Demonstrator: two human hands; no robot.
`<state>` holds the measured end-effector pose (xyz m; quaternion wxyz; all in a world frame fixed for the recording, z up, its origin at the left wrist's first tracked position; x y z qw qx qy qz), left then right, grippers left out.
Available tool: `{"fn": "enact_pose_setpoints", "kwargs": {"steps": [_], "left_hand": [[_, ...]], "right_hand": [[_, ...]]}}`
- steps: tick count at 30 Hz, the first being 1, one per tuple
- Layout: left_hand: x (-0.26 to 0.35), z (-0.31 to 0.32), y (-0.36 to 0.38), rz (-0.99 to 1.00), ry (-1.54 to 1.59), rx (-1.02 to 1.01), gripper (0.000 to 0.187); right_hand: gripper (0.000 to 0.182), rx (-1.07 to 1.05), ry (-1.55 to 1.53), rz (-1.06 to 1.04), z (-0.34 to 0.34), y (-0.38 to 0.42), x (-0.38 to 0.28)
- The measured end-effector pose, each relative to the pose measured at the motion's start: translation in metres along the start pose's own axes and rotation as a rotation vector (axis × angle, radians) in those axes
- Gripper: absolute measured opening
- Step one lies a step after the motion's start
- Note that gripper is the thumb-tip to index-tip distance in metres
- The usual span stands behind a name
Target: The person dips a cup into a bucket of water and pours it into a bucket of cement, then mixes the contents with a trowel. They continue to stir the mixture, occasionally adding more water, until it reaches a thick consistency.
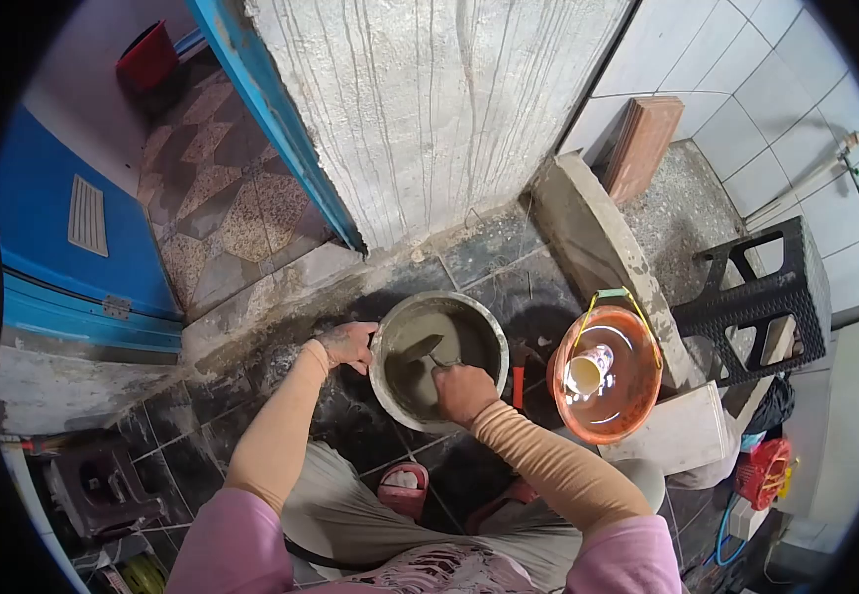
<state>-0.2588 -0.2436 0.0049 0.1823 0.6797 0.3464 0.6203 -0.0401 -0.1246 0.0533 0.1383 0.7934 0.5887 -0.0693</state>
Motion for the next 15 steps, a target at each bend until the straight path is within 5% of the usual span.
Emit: {"fn": "enact_pose_setpoints", "kwargs": {"steps": [3, 6, 10, 15], "left_hand": [[-0.007, -0.001, -0.008, -0.117, 0.073, 0.014, 0.066], [0.012, 0.004, 0.004, 0.164, -0.171, 0.105, 0.064], [-0.016, 0.002, -0.016, 0.139, 0.044, -0.002, 0.068], [0.007, -0.002, -0.006, 0.092, -0.076, 0.052, 0.066]], "right_hand": [[0.015, 0.078, -0.111, 0.088, -0.01, 0.0, 0.033], [0.015, 0.131, -0.095, 0.071, -0.048, 0.003, 0.028], [0.015, 0.113, -0.091, 0.074, -0.12, 0.018, 0.006], [0.016, 0.014, 0.036, 0.009, -0.059, -0.019, 0.017]]}}
Point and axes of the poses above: each hand's wrist, its own y-axis away from the middle knuckle, its own z-axis out of the palm, x = y × z, the point moved 2 cm from there along -y, towards the middle knuckle, and after that the axes turned 12 degrees about x, right-handed, at the moved point
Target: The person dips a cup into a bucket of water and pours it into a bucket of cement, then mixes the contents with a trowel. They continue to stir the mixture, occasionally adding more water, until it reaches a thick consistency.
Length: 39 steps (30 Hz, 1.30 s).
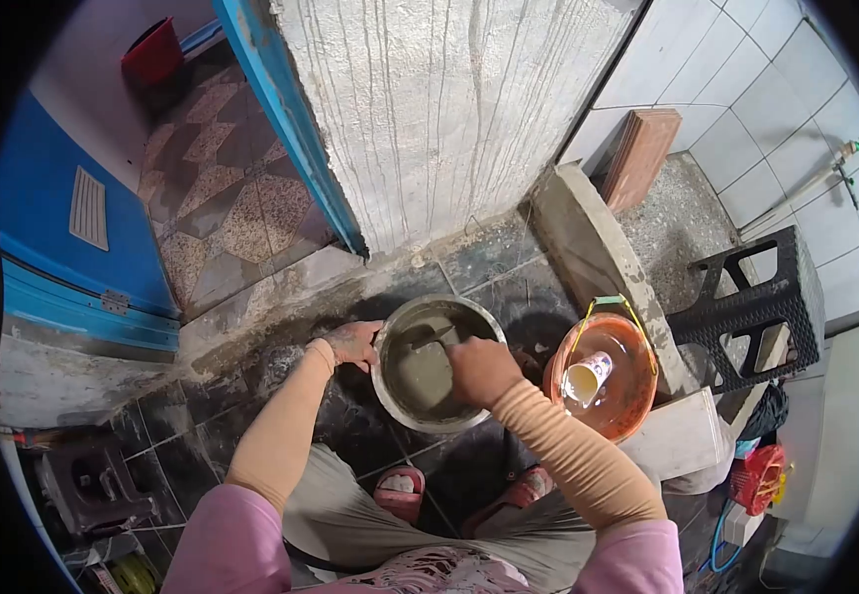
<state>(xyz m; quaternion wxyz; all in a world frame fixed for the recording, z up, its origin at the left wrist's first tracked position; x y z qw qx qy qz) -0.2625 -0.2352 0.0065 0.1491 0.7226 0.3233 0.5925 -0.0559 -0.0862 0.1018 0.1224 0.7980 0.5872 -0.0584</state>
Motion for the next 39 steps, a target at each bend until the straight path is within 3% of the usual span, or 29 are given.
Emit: {"fn": "enact_pose_setpoints", "kwargs": {"steps": [5, 9, 14, 15, 18, 20, 22, 26, 29, 31, 34, 35, 39], "left_hand": [[0.016, 0.009, 0.01, -0.021, -0.069, 0.009, 0.064], [0.0, 0.012, 0.006, -0.08, 0.07, -0.004, 0.063], [0.003, 0.013, 0.009, -0.065, 0.17, 0.028, 0.063], [0.017, 0.011, 0.015, 0.002, 0.037, 0.056, 0.061], [0.0, 0.012, -0.002, -0.053, 0.091, 0.035, 0.06], [0.006, 0.015, 0.001, -0.042, 0.106, 0.072, 0.063], [0.002, 0.014, 0.0, -0.07, 0.036, 0.134, 0.064], [0.006, 0.013, -0.002, -0.087, -0.098, 0.072, 0.066], [0.012, 0.015, 0.006, -0.092, 0.038, 0.024, 0.068], [0.013, 0.012, 0.004, -0.119, 0.19, -0.042, 0.07], [0.01, 0.019, 0.002, 0.026, 0.087, 0.031, 0.072], [-0.004, 0.018, -0.006, 0.01, -0.118, 0.099, 0.07], [0.0, 0.014, -0.003, 0.075, 0.074, 0.068, 0.061]], "right_hand": [[0.016, 0.055, -0.005, 0.016, 0.047, -0.017, -0.021], [0.014, 0.069, -0.03, 0.021, 0.052, -0.009, 0.014], [0.014, 0.013, 0.033, -0.042, -0.051, 0.022, -0.022], [0.012, 0.002, 0.057, -0.089, -0.064, 0.026, -0.027], [0.012, -0.005, 0.123, -0.232, -0.054, 0.029, -0.032], [0.016, 0.082, 0.051, -0.407, 0.004, 0.019, -0.017], [0.017, 0.015, 0.073, -0.365, 0.019, 0.004, -0.023], [0.02, -0.045, 0.063, -0.294, 0.03, -0.006, -0.014], [0.023, 0.041, 0.045, -0.244, 0.048, 0.006, 0.008], [0.023, 0.001, 0.067, -0.276, 0.032, 0.01, 0.008], [0.021, 0.027, 0.007, -0.301, 0.006, 0.022, 0.002], [0.021, 0.019, 0.012, -0.292, -0.01, 0.027, -0.002], [0.021, -0.036, 0.005, -0.3, -0.051, 0.045, -0.004]]}}
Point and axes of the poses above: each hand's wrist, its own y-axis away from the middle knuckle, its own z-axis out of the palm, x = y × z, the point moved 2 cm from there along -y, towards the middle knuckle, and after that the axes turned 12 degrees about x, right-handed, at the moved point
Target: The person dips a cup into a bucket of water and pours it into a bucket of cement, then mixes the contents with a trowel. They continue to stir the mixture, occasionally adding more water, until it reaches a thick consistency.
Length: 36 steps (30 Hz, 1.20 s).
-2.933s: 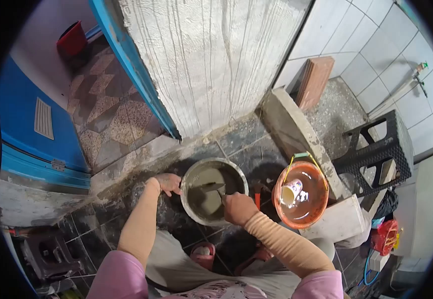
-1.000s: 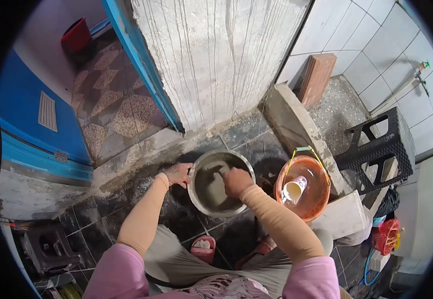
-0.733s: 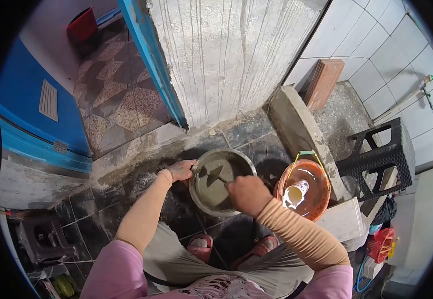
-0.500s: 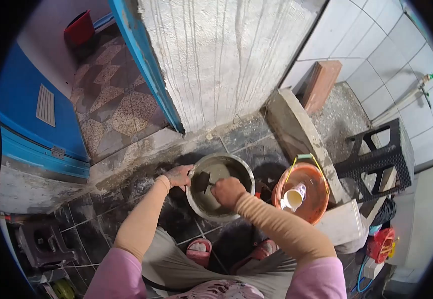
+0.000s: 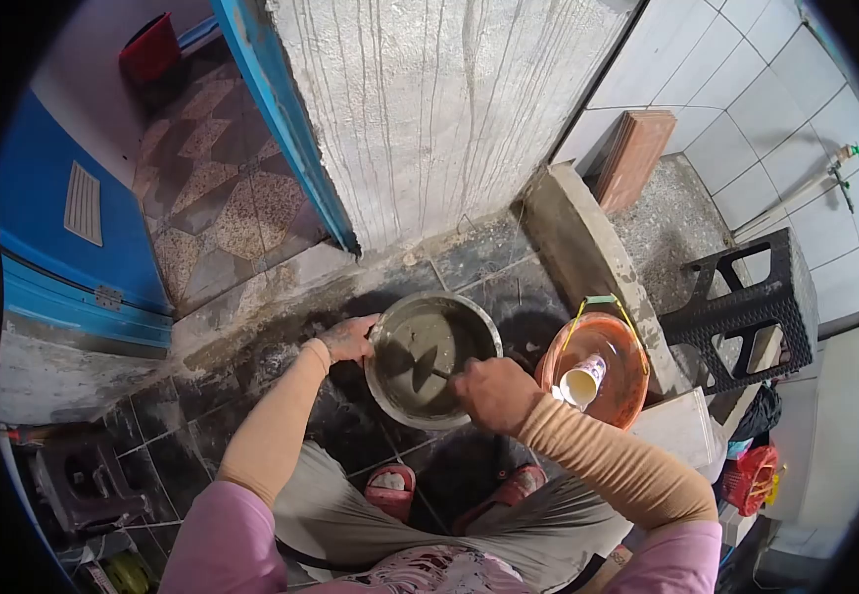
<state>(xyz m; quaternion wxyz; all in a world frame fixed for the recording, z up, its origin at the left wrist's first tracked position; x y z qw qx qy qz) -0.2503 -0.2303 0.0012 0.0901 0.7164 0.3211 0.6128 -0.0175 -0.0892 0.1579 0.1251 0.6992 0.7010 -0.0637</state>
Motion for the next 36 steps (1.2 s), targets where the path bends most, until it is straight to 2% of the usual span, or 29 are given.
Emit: {"fn": "enact_pose_setpoints", "kwargs": {"steps": [3, 5, 7, 9, 12, 15, 16, 17, 18, 19, 20, 22, 25, 32, 34, 36], "left_hand": [[0.001, -0.001, -0.005, -0.048, 0.115, -0.043, 0.061], [0.004, -0.006, -0.007, -0.015, 0.025, -0.056, 0.066], [0.001, -0.004, -0.009, 0.005, -0.045, -0.063, 0.069], [0.002, -0.005, -0.014, 0.038, -0.098, -0.05, 0.07], [-0.004, -0.004, -0.017, 0.015, 0.018, -0.069, 0.073], [-0.025, -0.003, -0.029, 0.048, -0.093, 0.036, 0.075], [0.004, -0.005, -0.008, 0.014, -0.054, -0.019, 0.076], [-0.017, -0.002, -0.019, 0.029, -0.103, 0.063, 0.076], [-0.04, 0.003, -0.032, 0.199, -0.238, 0.144, 0.076], [-0.036, 0.001, -0.034, 0.381, -0.382, 0.231, 0.076], [-0.038, -0.002, -0.034, 0.265, -0.32, 0.169, 0.075], [0.005, -0.006, -0.01, 0.05, -0.196, 0.029, 0.075], [0.021, -0.006, -0.004, -0.033, -0.14, -0.005, 0.074], [-0.017, 0.0, -0.026, 0.012, -0.135, 0.015, 0.075], [-0.01, -0.005, -0.02, 0.002, -0.147, 0.029, 0.074], [-0.006, -0.005, -0.016, 0.071, -0.115, 0.049, 0.071]], "right_hand": [[0.022, -0.044, -0.037, -0.008, 0.044, 0.006, 0.005], [0.023, -0.074, -0.066, 0.089, 0.071, -0.007, 0.005], [0.024, -0.158, -0.019, 0.12, 0.079, -0.021, 0.006], [0.019, -0.119, -0.046, 0.159, 0.079, -0.022, 0.009], [0.015, -0.108, -0.05, 0.173, 0.089, -0.019, 0.022], [0.015, -0.104, -0.074, 0.139, 0.057, -0.015, 0.004], [0.015, -0.096, -0.074, 0.11, 0.036, -0.014, 0.0], [0.014, -0.089, -0.058, 0.093, 0.021, -0.013, 0.001], [0.014, -0.13, -0.035, 0.101, -0.003, -0.014, -0.002], [0.014, -0.157, -0.002, 0.11, -0.019, -0.016, -0.002], [0.014, -0.198, 0.008, 0.086, -0.019, -0.017, 0.0], [0.015, -0.279, 0.033, 0.06, -0.012, -0.014, 0.006], [0.016, -0.336, 0.051, 0.08, 0.048, -0.015, 0.011], [0.016, -0.267, 0.025, 0.159, 0.055, -0.014, 0.025], [0.016, -0.266, 0.026, 0.171, 0.051, -0.006, 0.021], [0.016, -0.304, 0.041, 0.134, 0.05, -0.007, 0.022]]}}
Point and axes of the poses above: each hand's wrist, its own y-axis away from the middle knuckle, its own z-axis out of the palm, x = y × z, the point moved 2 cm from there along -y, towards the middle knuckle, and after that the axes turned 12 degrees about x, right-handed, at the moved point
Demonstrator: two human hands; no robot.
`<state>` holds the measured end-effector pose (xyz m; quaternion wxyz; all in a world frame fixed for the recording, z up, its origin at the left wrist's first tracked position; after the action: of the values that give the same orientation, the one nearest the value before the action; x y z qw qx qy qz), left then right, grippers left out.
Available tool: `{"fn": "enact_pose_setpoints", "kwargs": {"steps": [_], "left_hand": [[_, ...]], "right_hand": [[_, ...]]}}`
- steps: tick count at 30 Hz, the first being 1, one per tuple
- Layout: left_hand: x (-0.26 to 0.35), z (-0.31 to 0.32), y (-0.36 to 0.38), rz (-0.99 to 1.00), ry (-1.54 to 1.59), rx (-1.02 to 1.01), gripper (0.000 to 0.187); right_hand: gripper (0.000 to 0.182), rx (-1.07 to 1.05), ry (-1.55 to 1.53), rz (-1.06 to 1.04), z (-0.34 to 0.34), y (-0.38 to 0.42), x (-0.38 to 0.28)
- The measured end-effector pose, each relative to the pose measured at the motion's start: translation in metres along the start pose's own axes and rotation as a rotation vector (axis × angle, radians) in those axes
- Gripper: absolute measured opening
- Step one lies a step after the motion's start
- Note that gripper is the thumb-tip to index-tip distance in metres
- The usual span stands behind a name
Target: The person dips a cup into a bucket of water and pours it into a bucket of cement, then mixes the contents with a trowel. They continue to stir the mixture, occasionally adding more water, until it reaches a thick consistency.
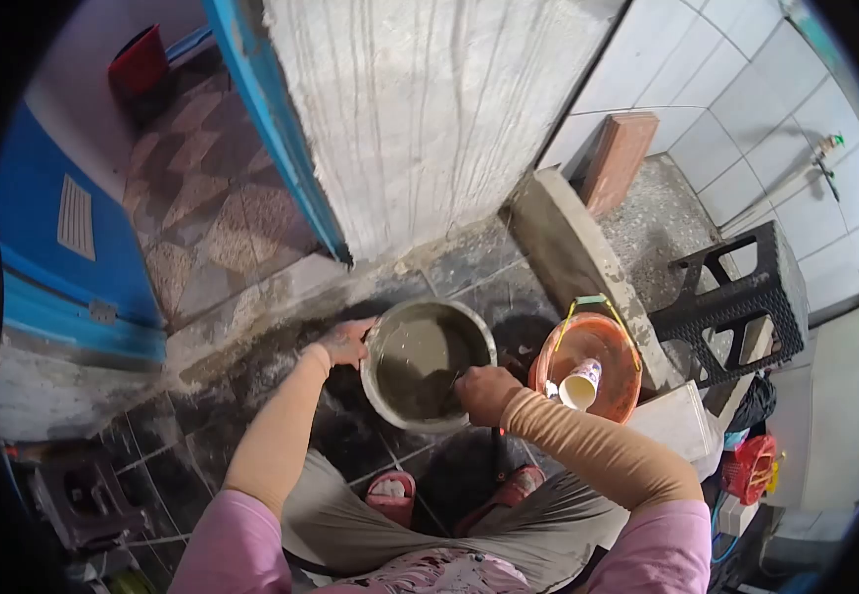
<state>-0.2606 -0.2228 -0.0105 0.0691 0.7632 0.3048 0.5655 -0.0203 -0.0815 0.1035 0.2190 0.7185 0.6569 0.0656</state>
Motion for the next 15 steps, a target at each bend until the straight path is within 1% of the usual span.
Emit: {"fn": "enact_pose_setpoints", "kwargs": {"steps": [1, 2, 3, 5, 8, 11, 12, 15], "left_hand": [[-0.003, 0.002, 0.004, 0.014, 0.016, 0.003, 0.069], [-0.005, 0.002, 0.002, 0.052, -0.08, 0.035, 0.067], [-0.013, 0.003, -0.002, 0.074, -0.094, 0.039, 0.065], [0.001, -0.001, 0.002, -0.047, -0.046, -0.012, 0.065], [0.004, -0.004, -0.002, -0.134, 0.055, -0.094, 0.068], [0.018, -0.009, 0.003, -0.159, 0.105, -0.131, 0.069], [0.021, -0.009, 0.005, -0.183, 0.116, -0.136, 0.071], [0.017, -0.008, 0.002, -0.162, 0.131, -0.167, 0.071]], "right_hand": [[0.016, -0.03, -0.006, -0.021, -0.009, 0.001, -0.01], [0.016, -0.048, -0.013, 0.017, -0.023, 0.003, -0.013], [0.016, -0.005, -0.05, 0.065, -0.034, 0.005, -0.012], [0.016, 0.054, -0.124, 0.11, -0.047, 0.008, 0.004], [0.02, 0.151, -0.146, 0.173, -0.046, 0.016, 0.016], [0.019, 0.172, -0.22, 0.312, 0.013, 0.003, 0.015], [0.019, 0.172, -0.219, 0.321, 0.014, -0.005, 0.009], [0.02, 0.165, -0.232, 0.354, 0.023, -0.009, 0.005]]}}
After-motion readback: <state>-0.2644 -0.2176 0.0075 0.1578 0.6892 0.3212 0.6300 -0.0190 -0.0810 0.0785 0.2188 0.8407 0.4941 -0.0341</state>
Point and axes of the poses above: each hand's wrist, its own y-axis away from the middle knuckle, its own z-axis out of the palm, x = y × z, the point moved 2 cm from there along -y, towards the middle knuckle, and after that the axes turned 12 degrees about x, right-handed, at the moved point
